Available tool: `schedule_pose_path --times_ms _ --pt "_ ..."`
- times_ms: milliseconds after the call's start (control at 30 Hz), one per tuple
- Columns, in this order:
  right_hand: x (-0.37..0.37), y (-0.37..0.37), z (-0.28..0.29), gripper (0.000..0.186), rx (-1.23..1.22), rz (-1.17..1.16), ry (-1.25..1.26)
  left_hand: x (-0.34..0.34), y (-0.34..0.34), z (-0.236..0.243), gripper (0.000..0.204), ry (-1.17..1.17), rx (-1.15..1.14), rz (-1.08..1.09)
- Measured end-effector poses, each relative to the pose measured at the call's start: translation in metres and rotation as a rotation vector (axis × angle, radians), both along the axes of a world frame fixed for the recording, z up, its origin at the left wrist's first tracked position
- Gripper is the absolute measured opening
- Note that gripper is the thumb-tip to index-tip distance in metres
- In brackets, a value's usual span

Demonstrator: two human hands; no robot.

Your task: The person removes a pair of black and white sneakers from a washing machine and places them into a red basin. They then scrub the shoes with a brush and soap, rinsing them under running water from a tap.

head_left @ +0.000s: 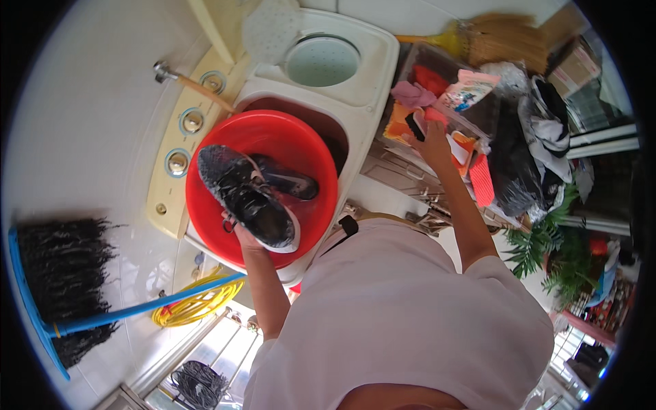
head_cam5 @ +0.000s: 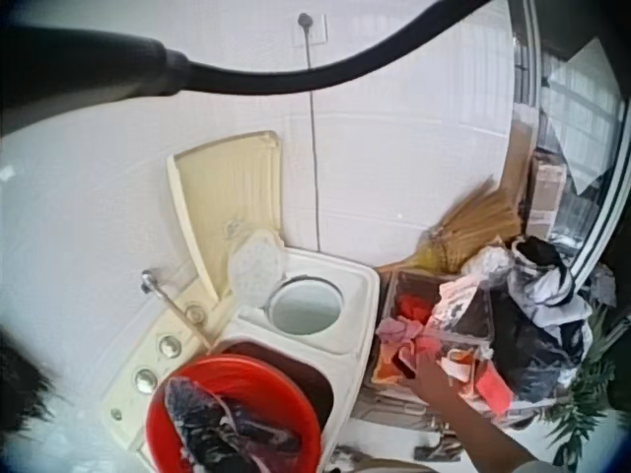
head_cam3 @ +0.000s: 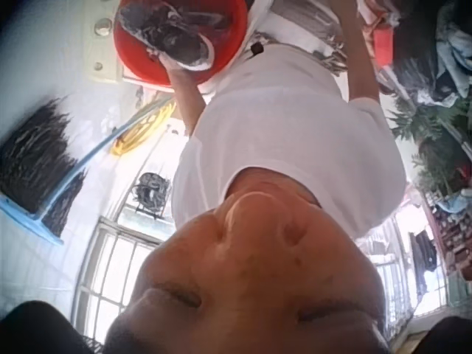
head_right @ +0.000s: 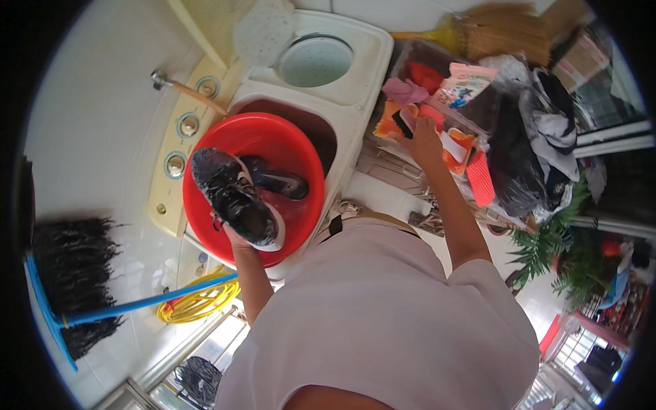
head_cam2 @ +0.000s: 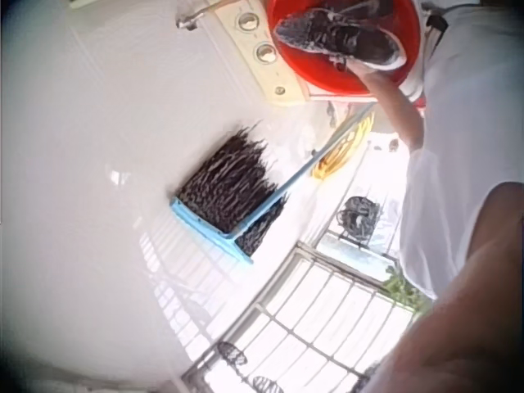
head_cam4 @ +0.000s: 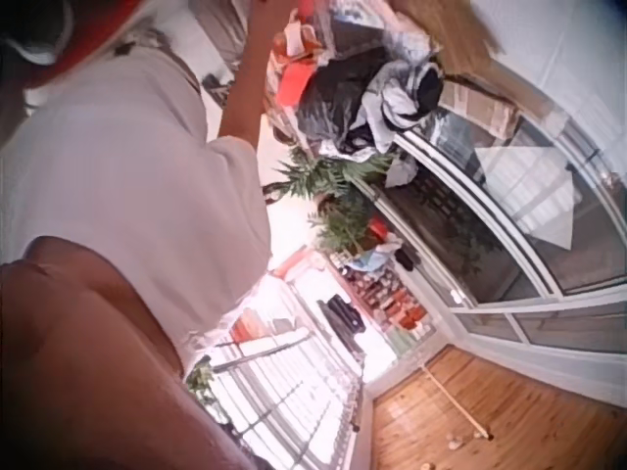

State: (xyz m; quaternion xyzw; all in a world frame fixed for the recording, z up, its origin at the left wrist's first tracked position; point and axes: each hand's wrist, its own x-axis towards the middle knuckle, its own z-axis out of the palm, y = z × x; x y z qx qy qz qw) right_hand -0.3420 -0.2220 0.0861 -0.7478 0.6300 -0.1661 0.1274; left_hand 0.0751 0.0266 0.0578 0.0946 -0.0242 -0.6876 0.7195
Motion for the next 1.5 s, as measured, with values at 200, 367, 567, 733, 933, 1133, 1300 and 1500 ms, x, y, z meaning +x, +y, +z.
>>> schedule_pose_path --times_ms 200,367,567,733,933,1133,1300,1500 --pt "0.196 0.032 0.079 0.044 -0.14 0.74 -0.641 -0.019 -0.017 0.029 0.072 -0.189 0.089 0.029" --pt "0.319 0.059 0.068 0.056 -0.255 1.324 -0.538 -0.029 -0.014 0.057 0.074 -0.122 -0.006 -0.009" --pt "0.38 0.047 0.048 0.05 -0.234 1.308 -0.515 -0.014 0.003 0.06 0.061 -0.23 0.182 0.124" --pt "0.363 0.092 0.054 0.052 -0.009 1.56 -0.642 -0.011 0.036 0.032 0.068 -0.288 0.176 0.207" --pt "0.415 0.057 0.055 0.054 -0.288 1.295 -0.531 -0.001 0.02 0.033 0.057 -0.236 0.197 0.109" --pt "0.372 0.073 0.058 0.05 -0.053 1.567 -0.574 0.009 0.028 0.034 0.042 -0.499 0.374 0.11" --pt "0.397 0.05 0.069 0.048 -0.263 1.246 -0.383 0.002 0.008 0.048 0.038 -0.594 0.474 0.122" --pt "0.367 0.088 0.069 0.048 -0.512 1.589 -0.37 0.016 0.002 0.057 0.031 -1.071 0.62 0.164"
